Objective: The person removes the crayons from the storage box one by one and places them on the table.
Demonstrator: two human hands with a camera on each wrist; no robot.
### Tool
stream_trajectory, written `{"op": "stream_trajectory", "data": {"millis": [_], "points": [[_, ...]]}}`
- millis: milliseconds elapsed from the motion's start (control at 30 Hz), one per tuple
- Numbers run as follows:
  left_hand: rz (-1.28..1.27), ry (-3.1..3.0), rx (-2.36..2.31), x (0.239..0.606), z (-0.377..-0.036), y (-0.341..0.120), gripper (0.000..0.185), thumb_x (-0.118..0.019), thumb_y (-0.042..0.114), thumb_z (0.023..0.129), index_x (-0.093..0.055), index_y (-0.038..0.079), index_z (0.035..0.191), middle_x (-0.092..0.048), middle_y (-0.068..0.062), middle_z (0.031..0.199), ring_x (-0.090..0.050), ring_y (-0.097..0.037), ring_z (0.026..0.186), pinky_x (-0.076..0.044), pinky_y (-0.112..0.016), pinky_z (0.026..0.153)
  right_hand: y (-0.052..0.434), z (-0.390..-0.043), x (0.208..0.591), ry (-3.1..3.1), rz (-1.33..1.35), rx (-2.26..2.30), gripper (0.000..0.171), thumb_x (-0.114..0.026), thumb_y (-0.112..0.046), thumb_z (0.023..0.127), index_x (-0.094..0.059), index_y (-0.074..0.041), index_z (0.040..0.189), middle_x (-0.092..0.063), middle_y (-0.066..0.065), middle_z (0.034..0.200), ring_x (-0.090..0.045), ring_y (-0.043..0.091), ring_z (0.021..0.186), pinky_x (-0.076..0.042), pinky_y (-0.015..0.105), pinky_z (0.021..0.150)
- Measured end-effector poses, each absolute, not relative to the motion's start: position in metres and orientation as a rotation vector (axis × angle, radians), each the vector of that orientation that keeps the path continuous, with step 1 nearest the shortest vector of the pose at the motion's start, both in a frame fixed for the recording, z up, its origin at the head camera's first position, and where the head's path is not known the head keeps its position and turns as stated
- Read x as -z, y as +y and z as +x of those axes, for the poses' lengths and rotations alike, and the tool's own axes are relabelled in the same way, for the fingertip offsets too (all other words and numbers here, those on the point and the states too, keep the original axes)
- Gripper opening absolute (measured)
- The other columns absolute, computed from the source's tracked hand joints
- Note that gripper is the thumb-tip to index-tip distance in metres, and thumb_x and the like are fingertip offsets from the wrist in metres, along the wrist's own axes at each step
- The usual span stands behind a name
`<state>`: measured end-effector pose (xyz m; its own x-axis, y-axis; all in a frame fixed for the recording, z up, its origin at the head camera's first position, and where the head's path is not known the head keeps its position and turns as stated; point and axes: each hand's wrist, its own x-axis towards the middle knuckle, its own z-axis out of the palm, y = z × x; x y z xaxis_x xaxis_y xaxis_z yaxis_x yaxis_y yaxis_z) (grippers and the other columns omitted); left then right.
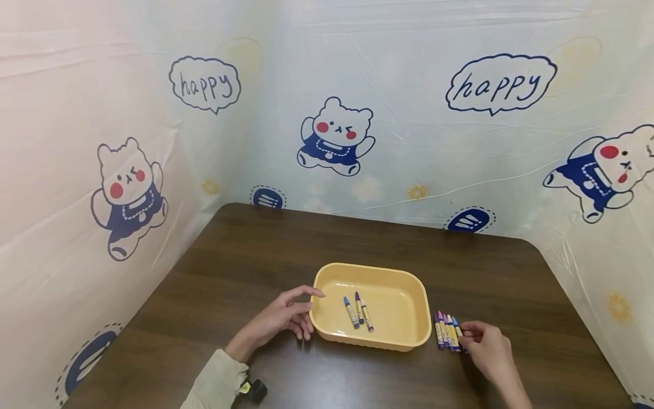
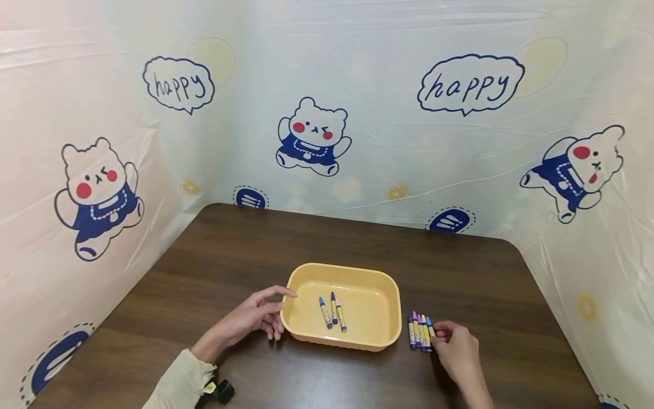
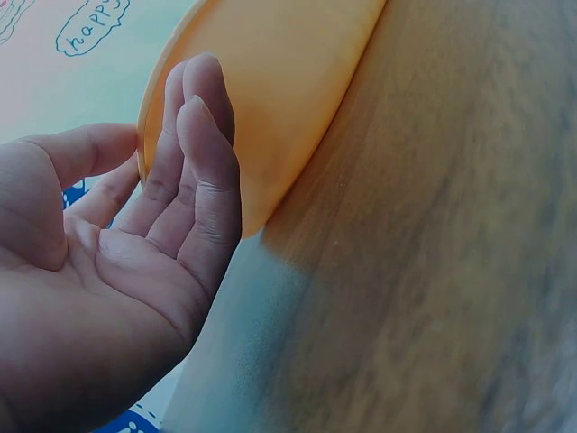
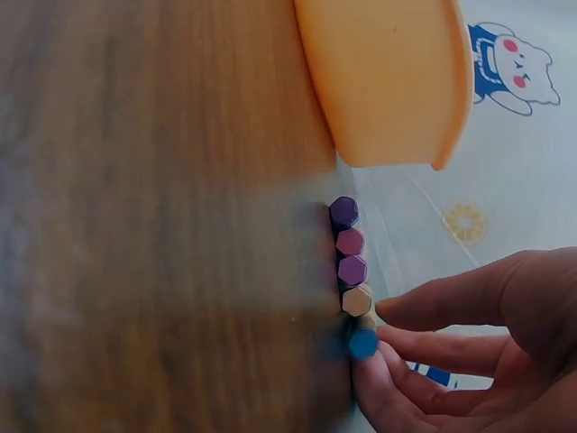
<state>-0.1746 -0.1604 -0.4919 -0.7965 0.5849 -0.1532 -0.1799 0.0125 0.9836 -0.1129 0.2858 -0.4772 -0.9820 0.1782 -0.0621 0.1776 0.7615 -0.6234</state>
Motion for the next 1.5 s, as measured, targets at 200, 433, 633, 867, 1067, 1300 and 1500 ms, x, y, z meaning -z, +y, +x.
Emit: {"op": "stream_trajectory", "data": {"millis": [200,433,633,867,1067,1300,1500], "points": [[0.427,1.743,-1.845,0.492,-0.175,-0.161,0.036,-0.047,0.018,0.107,-0.048,0.009,0.142,-0.07,-0.015,0.081,-0.069,-0.023,0.066,-0.056,-0.032,0.057,0.282,-0.115,0.475,-2.998,-0.294,-1.037,0.022,-0.071,-0.006,0.085,-0.07,0.005,0.105,-0.069,0.004,0.087,-0.063,0.019,0.081,-0.048,0.03,0.065],[0.433,1.74,-1.849,0.493,-0.175,-0.161,0.035,-0.047,0.017,0.107,-0.049,0.011,0.141,-0.07,-0.016,0.081,-0.069,-0.023,0.066,-0.056,-0.032,0.057,0.281,-0.114,0.475,-3.005,-0.248,-0.989,0.02,-0.07,-0.005,0.085,-0.071,0.004,0.102,-0.069,0.002,0.084,-0.062,0.017,0.079,-0.047,0.032,0.068],[0.427,1.752,-1.842,0.492,-0.174,-0.162,0.036,-0.046,0.017,0.107,-0.047,0.009,0.142,-0.07,-0.016,0.082,-0.069,-0.023,0.066,-0.056,-0.031,0.058,0.281,-0.113,0.474,-2.998,-0.231,-0.969,0.019,-0.07,-0.005,0.084,-0.072,0.003,0.101,-0.07,0.001,0.083,-0.062,0.016,0.078,-0.046,0.034,0.069],[0.425,1.755,-1.841,0.491,-0.174,-0.162,0.035,-0.047,0.017,0.106,-0.048,0.011,0.141,-0.07,-0.016,0.081,-0.069,-0.023,0.066,-0.056,-0.031,0.058,0.281,-0.114,0.472,-3.016,-0.244,-0.97,0.021,-0.07,-0.007,0.085,-0.071,0.004,0.103,-0.07,0.002,0.085,-0.063,0.018,0.08,-0.047,0.033,0.068],[0.417,1.755,-1.839,0.491,-0.174,-0.161,0.035,-0.048,0.018,0.106,-0.049,0.011,0.141,-0.07,-0.015,0.081,-0.069,-0.023,0.066,-0.056,-0.031,0.058,0.281,-0.113,0.471,-3.011,-0.242,-0.964,0.02,-0.07,-0.008,0.085,-0.072,0.002,0.102,-0.07,0.001,0.085,-0.062,0.017,0.079,-0.046,0.034,0.068],[0.403,1.754,-1.839,0.491,-0.174,-0.161,0.035,-0.048,0.019,0.106,-0.049,0.011,0.14,-0.07,-0.016,0.081,-0.069,-0.023,0.066,-0.056,-0.031,0.058,0.281,-0.109,0.461,-2.986,-0.221,-0.941,0.02,-0.069,-0.011,0.088,-0.071,0.0,0.104,-0.07,0.003,0.088,-0.064,0.019,0.081,-0.047,0.033,0.066],[0.406,1.75,-1.841,0.49,-0.174,-0.16,0.036,-0.048,0.018,0.106,-0.048,0.01,0.141,-0.07,-0.015,0.08,-0.069,-0.023,0.066,-0.056,-0.031,0.058,0.273,-0.107,0.446,-2.913,-0.135,-0.925,0.024,-0.069,-0.01,0.09,-0.07,0.001,0.111,-0.071,0.009,0.095,-0.067,0.026,0.088,-0.052,0.038,0.07]]}}
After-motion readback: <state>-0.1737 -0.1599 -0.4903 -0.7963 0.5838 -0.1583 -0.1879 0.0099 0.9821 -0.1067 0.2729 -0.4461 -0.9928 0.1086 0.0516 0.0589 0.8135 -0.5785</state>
